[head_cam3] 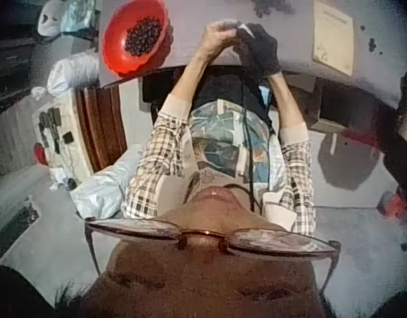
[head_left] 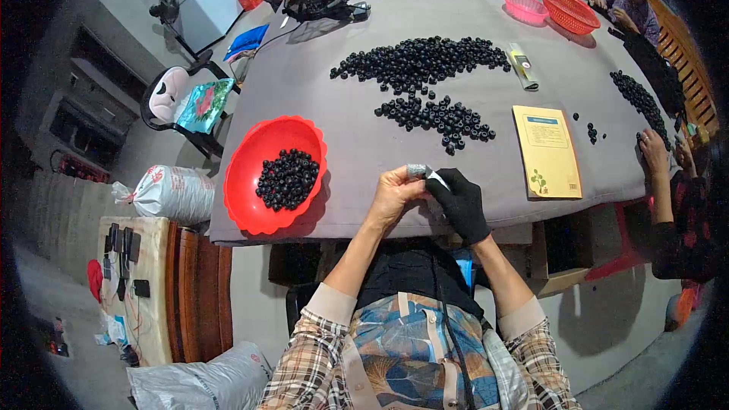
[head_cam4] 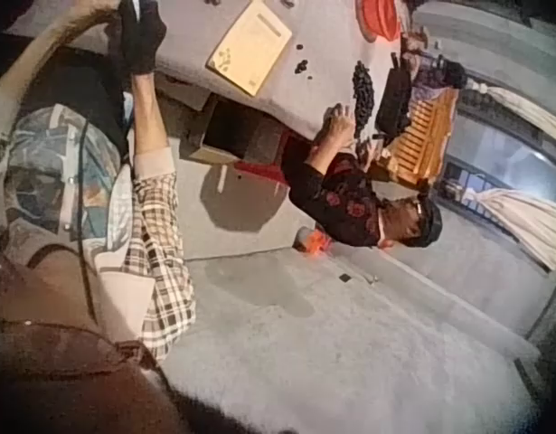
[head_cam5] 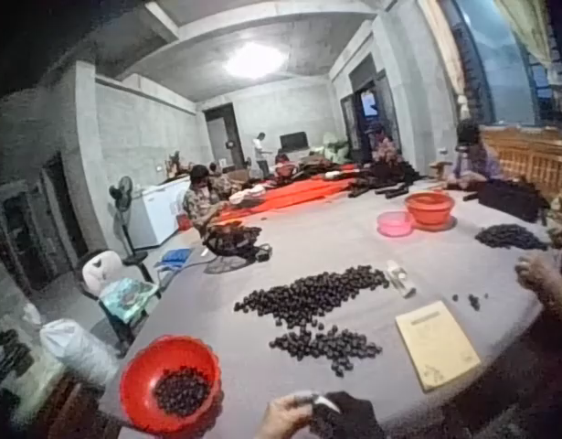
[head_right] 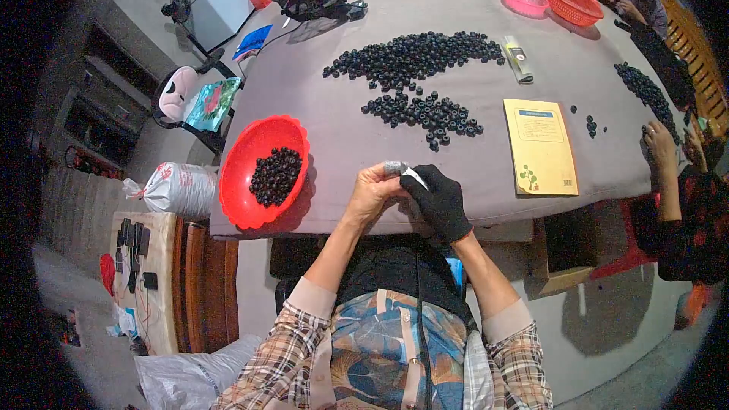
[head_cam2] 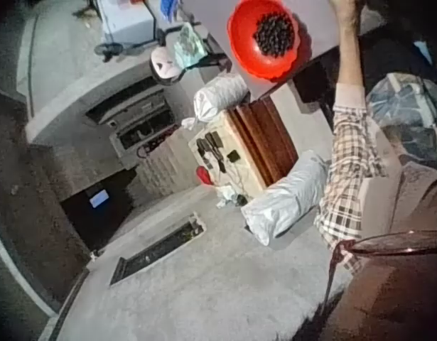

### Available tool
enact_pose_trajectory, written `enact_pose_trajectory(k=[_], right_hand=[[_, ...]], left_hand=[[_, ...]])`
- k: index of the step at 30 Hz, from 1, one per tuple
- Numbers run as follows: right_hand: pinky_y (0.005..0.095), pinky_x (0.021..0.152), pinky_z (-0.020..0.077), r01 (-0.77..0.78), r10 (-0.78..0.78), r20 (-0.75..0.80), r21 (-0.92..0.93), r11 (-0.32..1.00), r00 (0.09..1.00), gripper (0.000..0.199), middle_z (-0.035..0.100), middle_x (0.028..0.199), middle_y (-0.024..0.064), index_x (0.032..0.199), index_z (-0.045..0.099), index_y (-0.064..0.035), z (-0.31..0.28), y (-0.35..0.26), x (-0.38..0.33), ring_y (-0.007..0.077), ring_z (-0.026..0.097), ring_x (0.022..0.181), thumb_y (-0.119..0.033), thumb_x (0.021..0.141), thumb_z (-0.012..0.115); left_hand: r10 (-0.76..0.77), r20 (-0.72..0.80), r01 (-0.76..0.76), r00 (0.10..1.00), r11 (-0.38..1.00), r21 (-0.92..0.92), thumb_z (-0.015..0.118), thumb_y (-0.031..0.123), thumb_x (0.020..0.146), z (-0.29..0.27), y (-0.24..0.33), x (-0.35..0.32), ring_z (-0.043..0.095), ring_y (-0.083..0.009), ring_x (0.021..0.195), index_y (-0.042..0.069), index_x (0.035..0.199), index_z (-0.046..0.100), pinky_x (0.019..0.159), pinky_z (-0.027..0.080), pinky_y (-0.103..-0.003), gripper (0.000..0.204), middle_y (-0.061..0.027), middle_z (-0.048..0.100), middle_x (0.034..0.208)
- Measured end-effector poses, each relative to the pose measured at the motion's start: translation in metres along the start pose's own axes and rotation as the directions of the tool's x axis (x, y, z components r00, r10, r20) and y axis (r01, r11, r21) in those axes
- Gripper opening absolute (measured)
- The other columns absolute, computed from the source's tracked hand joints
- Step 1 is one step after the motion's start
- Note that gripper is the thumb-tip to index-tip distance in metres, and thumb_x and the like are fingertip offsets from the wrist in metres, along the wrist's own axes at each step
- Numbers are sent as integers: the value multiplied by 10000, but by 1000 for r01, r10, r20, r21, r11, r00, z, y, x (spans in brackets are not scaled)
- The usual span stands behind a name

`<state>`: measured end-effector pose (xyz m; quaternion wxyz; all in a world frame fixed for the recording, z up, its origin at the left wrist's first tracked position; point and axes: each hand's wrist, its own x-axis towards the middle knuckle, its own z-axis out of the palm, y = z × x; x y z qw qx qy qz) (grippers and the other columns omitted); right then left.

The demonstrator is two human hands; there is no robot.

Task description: The person sorts and cleans small black plastic or rubber components by hand at a work table, wiping them with a cloth.

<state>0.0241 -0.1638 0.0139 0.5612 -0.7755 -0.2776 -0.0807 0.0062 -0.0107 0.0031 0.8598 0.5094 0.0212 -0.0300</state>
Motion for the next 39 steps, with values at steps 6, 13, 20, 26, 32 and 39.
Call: enact_pose_trajectory(k=[6, 13, 20, 26, 32, 39], right_hand=[[264, 645, 475, -227, 226, 22, 156, 961, 974, 202, 645, 807, 77, 943, 618, -19, -2, -6, 1, 112, 599, 729, -178, 820, 623], [258, 650, 475, -131, 127, 69, 63, 989, 990, 192, 647, 813, 66, 971, 607, -26, -1, -2, 1, 106, 600, 734, -160, 834, 606], [251, 668, 473, -187, 174, 91, 150, 971, 980, 208, 647, 854, 68, 1000, 598, -29, -2, -9, 2, 104, 598, 769, -160, 838, 602], [258, 677, 476, -248, 218, 150, 228, 941, 964, 214, 646, 875, 69, 1011, 591, -21, -3, -6, 0, 102, 595, 779, -148, 839, 599], [286, 663, 488, -171, 160, 83, 149, 974, 984, 219, 639, 884, 102, 1015, 585, -61, 4, -10, -4, 199, 642, 772, -213, 860, 556], [298, 713, 475, -161, 136, 187, 125, 979, 973, 252, 620, 909, 104, 1011, 586, -45, -1, -5, -1, 226, 621, 839, -232, 842, 567]], left_hand=[[-9, 44, 6, 999, 997, 71, 586, 23, 814, 8, 6, -5, 625, -137, 681, 5, 947, 625, 597, 529, -239, 140, -71, 648, 816], [-33, -10, 34, 999, 996, 85, 554, 9, 829, 1, 4, -4, 600, -103, 620, -15, 943, 617, 542, 507, -212, 132, -67, 637, 784], [-1, -18, 2, 1000, 1000, 27, 557, 4, 827, -3, 1, -2, 597, -110, 622, -27, 955, 596, 567, 532, -233, 137, -63, 619, 768], [-62, 46, 60, 997, 997, 41, 561, 42, 844, -3, 6, -5, 599, -114, 564, -21, 989, 571, 509, 532, -224, 159, -69, 619, 747], [5, -7, -6, 1000, 997, -78, 573, 55, 844, -3, 2, -5, 591, -105, 547, -10, 965, 580, 467, 511, -206, 138, -63, 620, 747], [63, -6, -63, 998, 985, -159, 613, 39, 813, -12, 0, -8, 573, -109, 538, 1, 907, 609, 454, 483, -197, 101, -64, 623, 735]])
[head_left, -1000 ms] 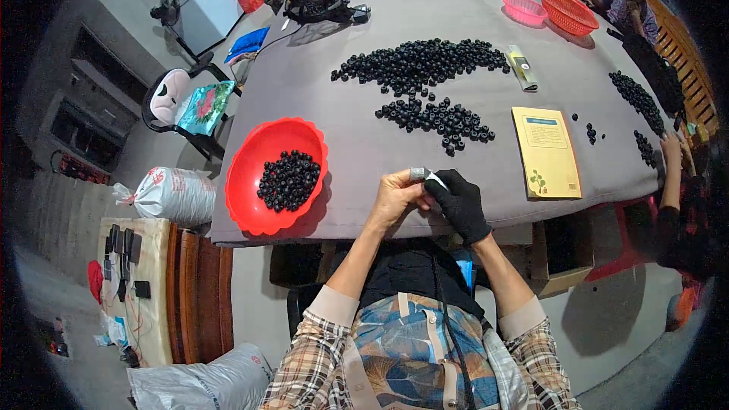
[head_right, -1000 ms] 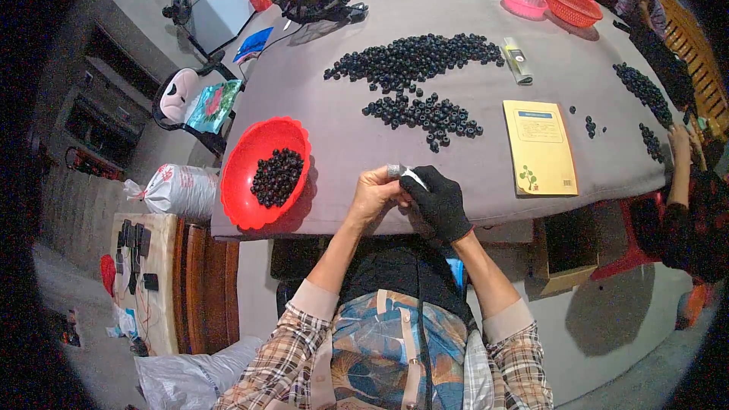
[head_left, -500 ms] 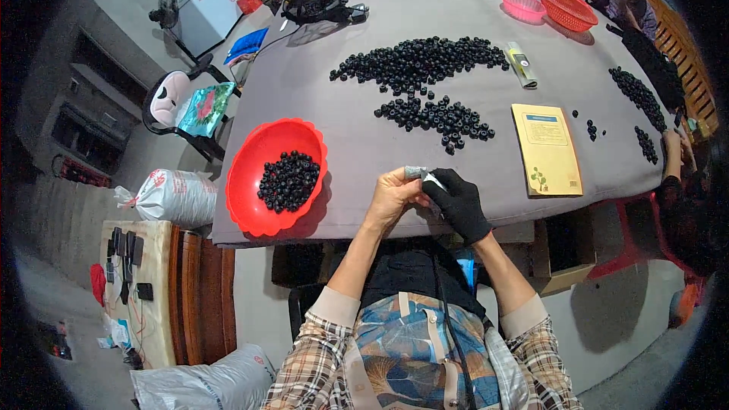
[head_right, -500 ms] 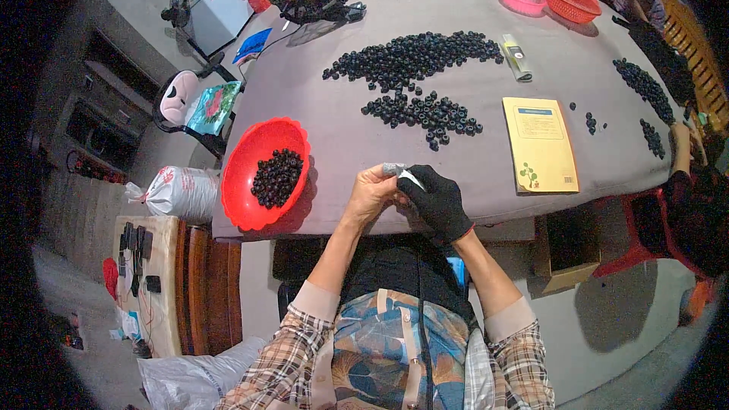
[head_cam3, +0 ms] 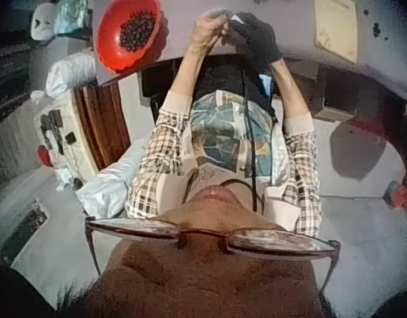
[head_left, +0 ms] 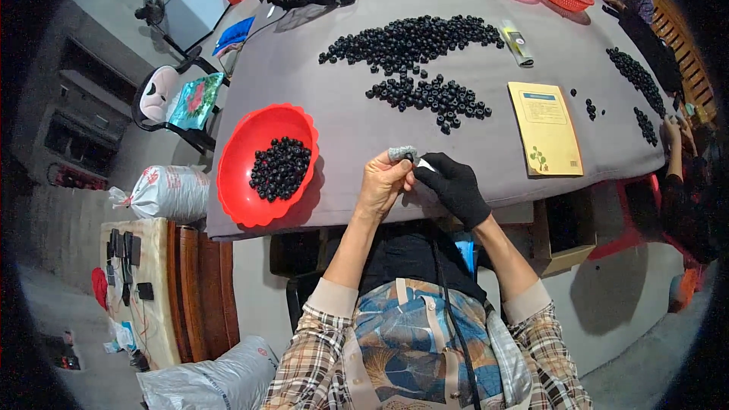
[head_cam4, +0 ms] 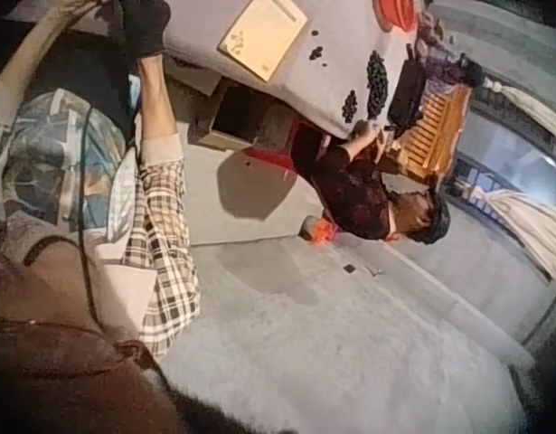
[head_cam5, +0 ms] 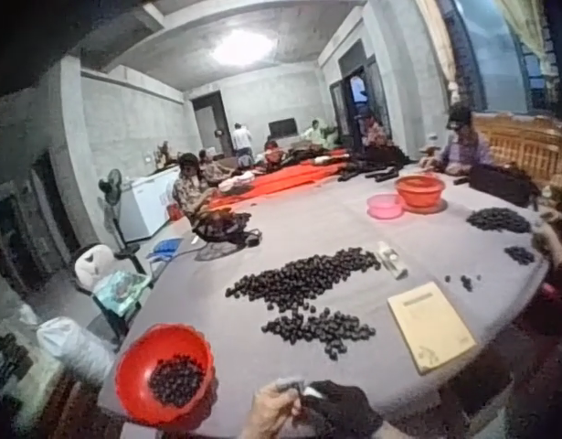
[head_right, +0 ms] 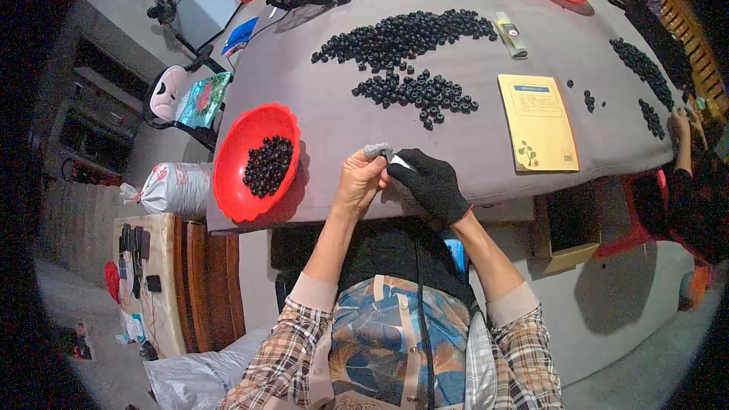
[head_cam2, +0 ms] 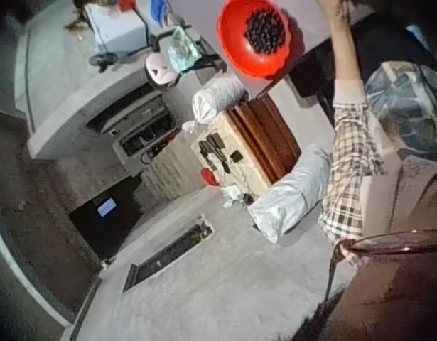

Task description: The person sorts and cleans small black plastic or rubber components by hand at a work table, wiping them with a cloth.

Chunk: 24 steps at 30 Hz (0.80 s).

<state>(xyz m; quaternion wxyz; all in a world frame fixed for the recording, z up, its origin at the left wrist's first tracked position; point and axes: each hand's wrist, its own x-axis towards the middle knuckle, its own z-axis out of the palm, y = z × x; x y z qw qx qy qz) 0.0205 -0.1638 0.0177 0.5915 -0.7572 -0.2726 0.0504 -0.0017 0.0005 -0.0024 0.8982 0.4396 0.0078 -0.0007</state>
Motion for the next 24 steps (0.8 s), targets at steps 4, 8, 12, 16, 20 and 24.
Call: enact_pose_trajectory(k=[4, 8, 12, 16, 20, 24], right_hand=[[305, 702, 474, -25, 25, 13, -39, 999, 1000, 239, 617, 907, 109, 1001, 590, -43, -1, -6, -1, 226, 620, 837, -224, 848, 552], [305, 699, 475, 39, -38, 23, -47, 998, 999, 238, 622, 905, 116, 996, 592, -43, 0, -3, -2, 231, 622, 818, -227, 853, 542], [310, 700, 479, 40, -40, 30, -17, 999, 999, 260, 628, 904, 124, 1013, 593, -40, -1, -6, -3, 240, 625, 812, -242, 860, 537], [312, 702, 482, 54, -54, 17, -3, 999, 998, 273, 629, 920, 129, 1029, 593, -37, 2, -1, -3, 240, 628, 819, -248, 866, 535], [311, 701, 486, 44, -44, 12, 21, 999, 999, 275, 632, 916, 136, 1031, 597, -36, 2, -4, -3, 243, 631, 817, -249, 868, 537], [311, 692, 487, 36, -36, -9, 18, 999, 999, 272, 636, 903, 133, 1030, 598, -40, 3, -3, -4, 249, 632, 807, -249, 866, 538]], left_hand=[[-23, 27, 23, 999, 1000, -21, 619, 56, 814, -1, 0, -2, 564, -86, 528, 7, 921, 613, 436, 453, -174, 117, -47, 619, 711], [-17, 29, 18, 999, 998, -53, 620, 67, 817, 0, -2, -2, 557, -70, 528, 7, 937, 613, 435, 438, -160, 134, -36, 618, 711], [-16, 52, 19, 998, 999, -44, 616, 84, 824, -4, -4, -2, 550, -65, 526, 9, 950, 612, 440, 429, -150, 147, -30, 617, 725], [-20, 52, 24, 998, 997, -77, 609, 93, 831, -6, -5, -4, 538, -61, 516, 13, 954, 605, 441, 419, -146, 146, -21, 608, 714], [-33, 35, 36, 999, 997, -71, 606, 90, 833, -5, -3, -5, 534, -59, 514, 14, 955, 601, 445, 417, -145, 144, -17, 603, 704], [-33, 46, 36, 998, 997, -68, 608, 90, 832, -2, -3, -5, 533, -57, 515, 15, 952, 604, 451, 420, -145, 142, -17, 604, 703]])
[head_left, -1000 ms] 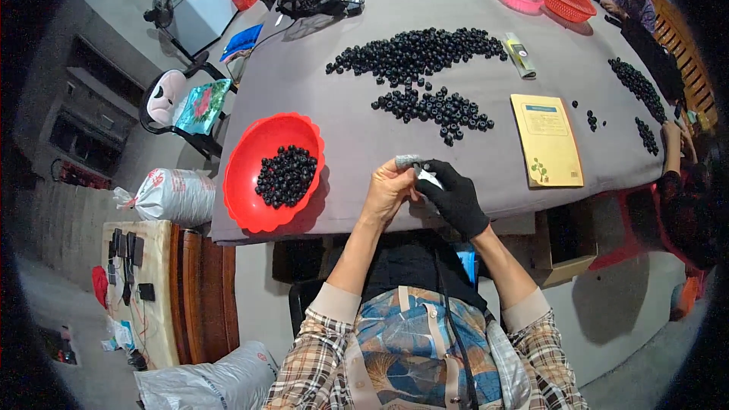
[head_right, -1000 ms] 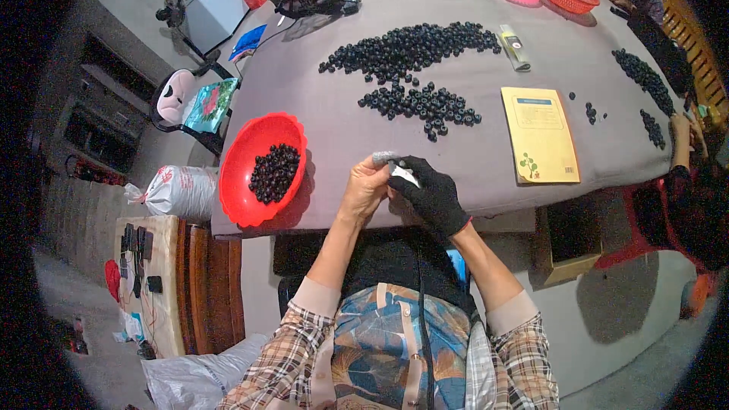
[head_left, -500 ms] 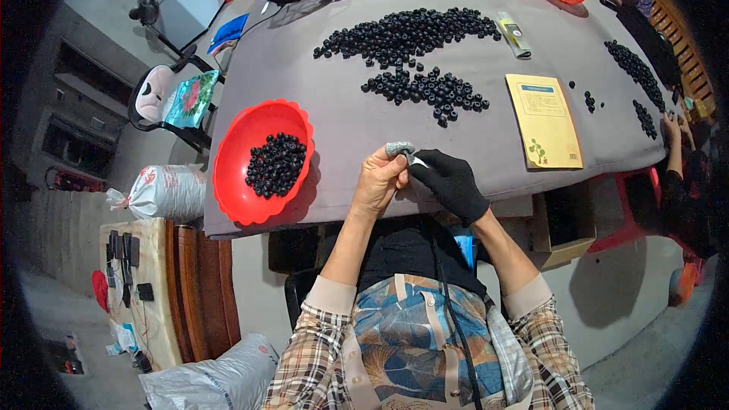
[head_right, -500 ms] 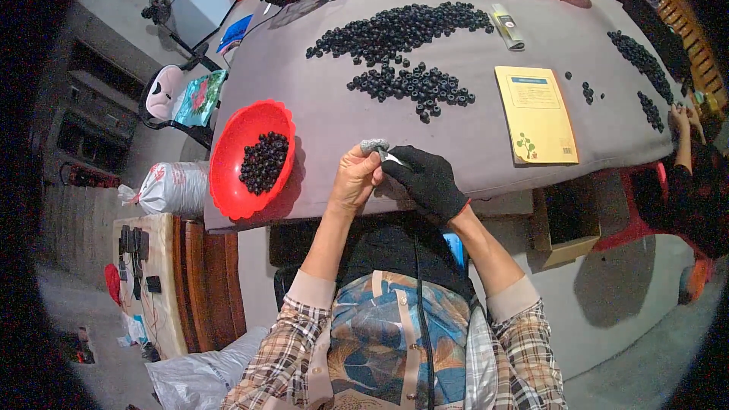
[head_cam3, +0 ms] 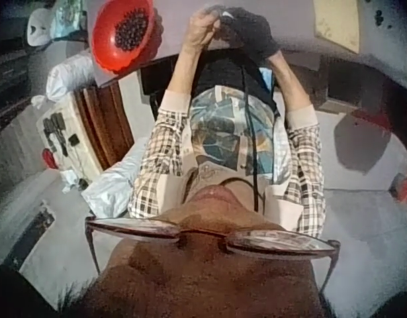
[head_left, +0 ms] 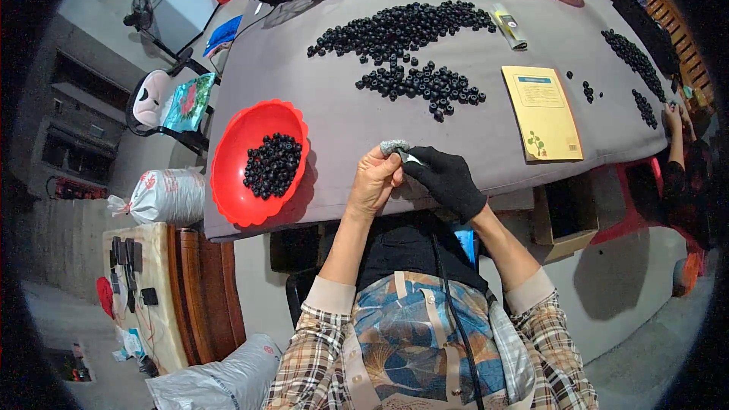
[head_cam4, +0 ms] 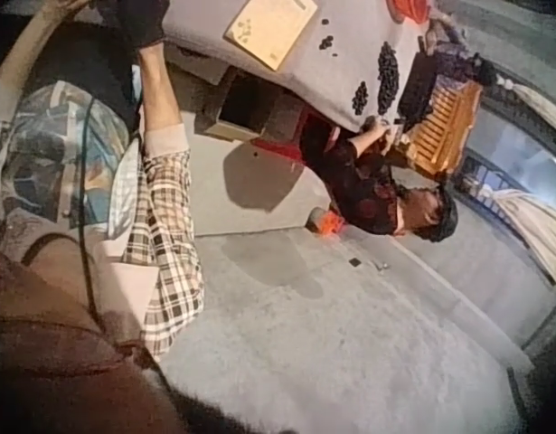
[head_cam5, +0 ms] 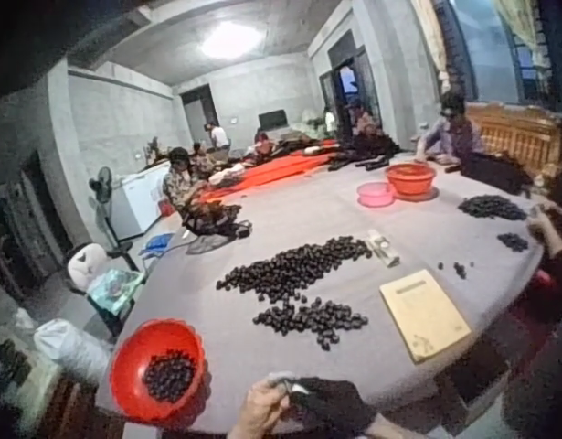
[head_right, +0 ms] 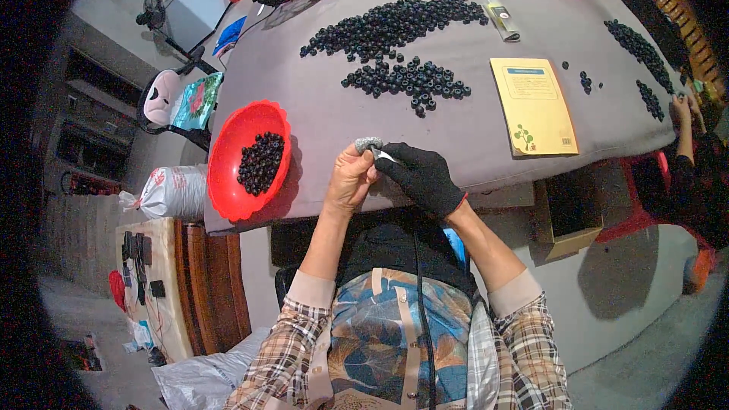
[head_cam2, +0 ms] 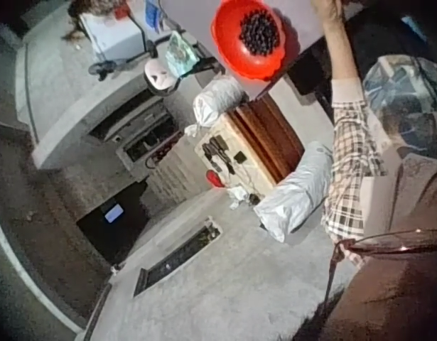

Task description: The person sorts and cleans small black plastic or rubber components by hand at a work table, wiping them with a cloth.

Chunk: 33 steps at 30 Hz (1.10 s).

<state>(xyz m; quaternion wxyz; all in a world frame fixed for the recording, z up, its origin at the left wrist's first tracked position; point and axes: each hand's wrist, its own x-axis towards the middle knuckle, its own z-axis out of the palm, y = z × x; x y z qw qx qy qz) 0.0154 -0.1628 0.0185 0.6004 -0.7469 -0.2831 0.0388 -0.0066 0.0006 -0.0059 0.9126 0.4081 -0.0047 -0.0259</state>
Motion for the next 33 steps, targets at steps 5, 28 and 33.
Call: enact_pose_trajectory(k=[5, 28, 33], right_hand=[[276, 717, 474, -37, 39, 55, -24, 999, 998, 272, 642, 934, 99, 1078, 587, -24, -1, 2, 1, 135, 602, 827, -165, 845, 589], [311, 664, 503, 268, -241, 134, -249, 931, 961, 214, 606, 968, 95, 1053, 581, -89, -4, 6, 2, 245, 626, 800, -146, 866, 493], [308, 651, 500, 273, -247, 131, -249, 929, 960, 194, 606, 941, 92, 1016, 591, -89, -4, 9, 3, 245, 623, 784, -165, 872, 485]], left_hand=[[-4, -3, 4, 1000, 1000, 5, 612, 86, 828, -1, 1, -1, 534, -56, 517, 17, 948, 608, 455, 426, -145, 139, -18, 607, 700], [26, 4, -27, 1000, 993, 115, 608, 67, 829, 3, 5, -4, 506, -43, 524, 11, 936, 620, 459, 397, -143, 122, -3, 593, 705], [7, 0, -7, 1000, 993, 116, 594, 58, 836, 1, 5, -3, 507, -45, 526, 7, 960, 610, 469, 409, -148, 135, -13, 604, 739]])
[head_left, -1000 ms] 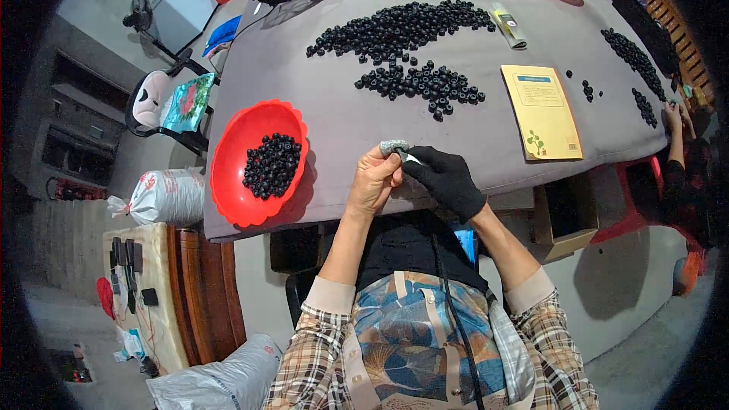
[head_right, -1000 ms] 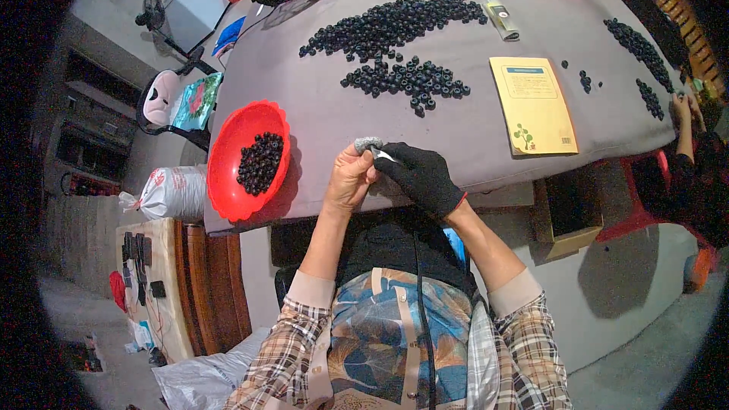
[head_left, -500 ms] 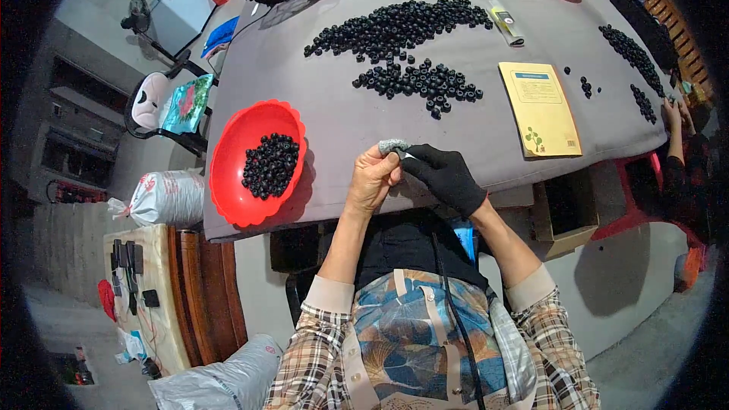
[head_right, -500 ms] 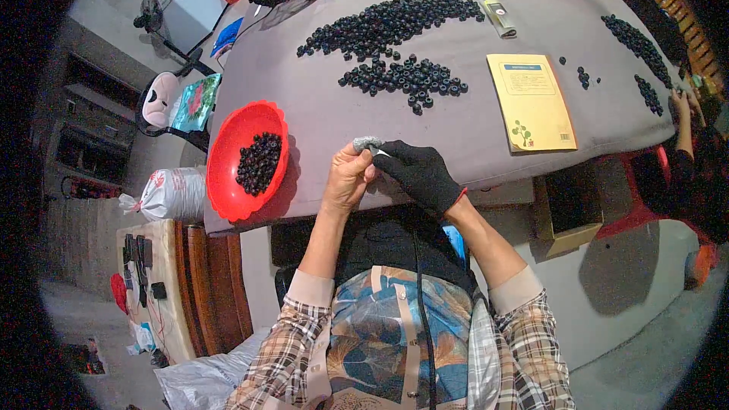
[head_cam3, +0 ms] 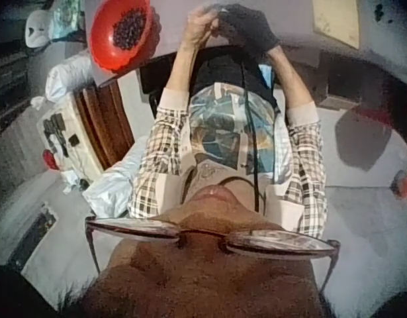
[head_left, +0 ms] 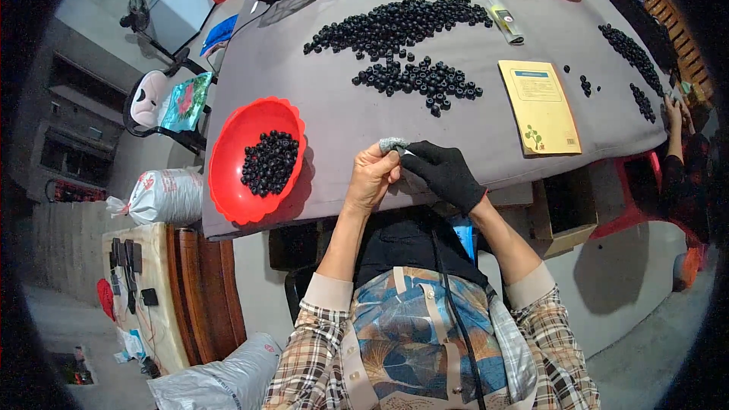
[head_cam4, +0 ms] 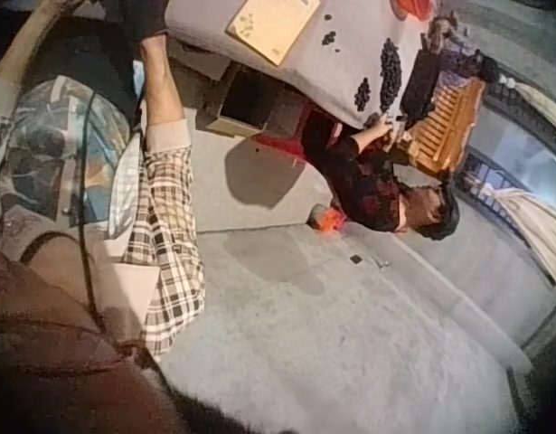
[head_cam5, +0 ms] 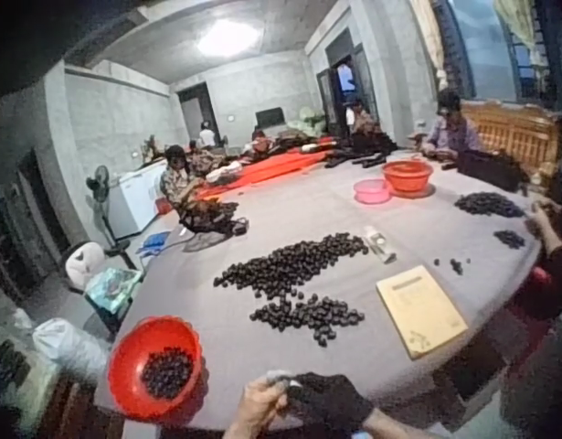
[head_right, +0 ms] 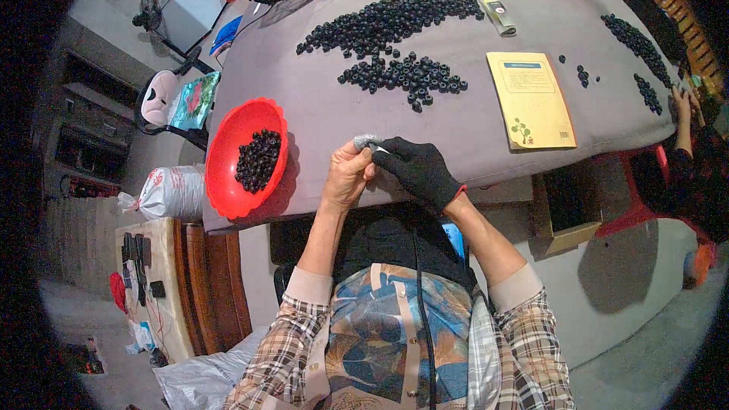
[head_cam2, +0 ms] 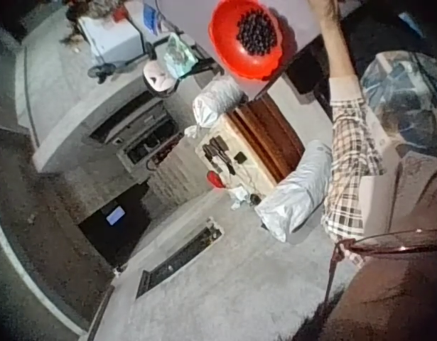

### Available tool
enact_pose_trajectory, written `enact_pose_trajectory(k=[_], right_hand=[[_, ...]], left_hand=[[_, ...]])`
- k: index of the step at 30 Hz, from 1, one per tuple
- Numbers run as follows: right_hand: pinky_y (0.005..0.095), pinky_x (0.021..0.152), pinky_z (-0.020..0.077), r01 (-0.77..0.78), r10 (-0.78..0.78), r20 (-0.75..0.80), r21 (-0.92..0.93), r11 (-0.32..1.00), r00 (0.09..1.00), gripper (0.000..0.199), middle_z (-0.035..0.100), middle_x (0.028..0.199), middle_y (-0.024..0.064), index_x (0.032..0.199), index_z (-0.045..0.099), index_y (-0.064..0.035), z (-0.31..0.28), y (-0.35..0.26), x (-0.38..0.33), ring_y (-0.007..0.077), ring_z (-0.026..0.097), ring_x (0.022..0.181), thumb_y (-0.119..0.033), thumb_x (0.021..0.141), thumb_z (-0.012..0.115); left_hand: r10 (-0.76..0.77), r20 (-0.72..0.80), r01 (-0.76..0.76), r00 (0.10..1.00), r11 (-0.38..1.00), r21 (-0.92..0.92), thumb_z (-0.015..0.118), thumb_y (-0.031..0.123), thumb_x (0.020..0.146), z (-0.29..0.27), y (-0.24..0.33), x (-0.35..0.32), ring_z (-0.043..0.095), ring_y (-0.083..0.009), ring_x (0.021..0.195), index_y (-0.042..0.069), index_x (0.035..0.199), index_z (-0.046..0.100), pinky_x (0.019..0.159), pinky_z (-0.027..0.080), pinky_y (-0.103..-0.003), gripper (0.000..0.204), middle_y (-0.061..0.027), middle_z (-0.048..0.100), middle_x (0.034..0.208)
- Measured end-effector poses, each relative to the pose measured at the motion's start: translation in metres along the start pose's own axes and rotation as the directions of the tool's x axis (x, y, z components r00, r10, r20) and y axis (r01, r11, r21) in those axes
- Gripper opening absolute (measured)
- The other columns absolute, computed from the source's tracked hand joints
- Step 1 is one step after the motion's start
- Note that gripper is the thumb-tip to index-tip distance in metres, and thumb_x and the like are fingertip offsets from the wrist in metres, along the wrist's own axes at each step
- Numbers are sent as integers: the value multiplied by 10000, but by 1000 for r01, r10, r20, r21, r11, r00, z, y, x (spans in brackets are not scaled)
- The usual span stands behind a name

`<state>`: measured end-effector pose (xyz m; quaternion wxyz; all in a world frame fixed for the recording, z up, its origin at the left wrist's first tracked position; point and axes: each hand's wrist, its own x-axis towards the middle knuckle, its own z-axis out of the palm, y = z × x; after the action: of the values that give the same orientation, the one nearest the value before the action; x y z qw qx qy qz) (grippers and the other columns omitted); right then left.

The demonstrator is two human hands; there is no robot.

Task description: The person sorts and cleans small black plastic or rubber components by hand at a work table, wiping them with a cloth.

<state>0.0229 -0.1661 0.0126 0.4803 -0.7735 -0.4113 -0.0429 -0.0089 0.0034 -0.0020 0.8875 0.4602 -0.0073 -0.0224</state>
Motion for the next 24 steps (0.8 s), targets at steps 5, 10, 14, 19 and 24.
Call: enact_pose_trajectory(k=[5, 10, 14, 19, 24], right_hand=[[309, 654, 500, -115, 116, 2, 84, 990, 993, 198, 607, 941, 101, 1022, 593, -88, 0, -2, 1, 249, 622, 783, -158, 868, 490], [275, 696, 488, -42, 46, -30, 140, 989, 998, 232, 652, 901, 101, 1026, 616, -17, -3, -1, -1, 155, 623, 789, -157, 844, 580], [275, 696, 490, -83, 86, -14, 136, 987, 996, 232, 657, 894, 106, 1025, 618, -16, -4, -4, 0, 143, 621, 786, -155, 841, 588], [277, 697, 490, -48, 50, -25, 94, 994, 998, 234, 658, 886, 107, 1021, 620, -16, -3, -3, 0, 142, 620, 786, -160, 840, 591], [280, 699, 489, -136, 140, -5, 184, 973, 990, 238, 660, 885, 102, 1022, 620, -20, -3, -6, 1, 141, 620, 785, -169, 839, 592]], left_hand=[[16, -22, -14, 1000, 996, 92, 588, 60, 840, 2, -2, -2, 503, -38, 530, 2, 940, 617, 462, 391, -150, 119, 1, 584, 694], [-5, -22, 5, 1000, 1000, -16, 596, 73, 837, 3, -1, -2, 508, -48, 531, 13, 954, 616, 470, 393, -151, 132, -5, 588, 686], [-7, -3, 7, 1000, 999, -53, 603, 74, 832, -1, -2, -2, 510, -53, 531, 15, 956, 617, 471, 394, -153, 138, -9, 594, 698], [13, 12, -12, 1000, 997, -74, 596, 66, 836, 0, -2, 0, 508, -54, 527, 11, 971, 616, 475, 398, -158, 147, -11, 599, 703], [1, 7, -1, 1000, 996, -87, 592, 60, 837, 0, -2, -1, 509, -58, 530, 6, 975, 614, 475, 401, -161, 150, -11, 599, 710]])
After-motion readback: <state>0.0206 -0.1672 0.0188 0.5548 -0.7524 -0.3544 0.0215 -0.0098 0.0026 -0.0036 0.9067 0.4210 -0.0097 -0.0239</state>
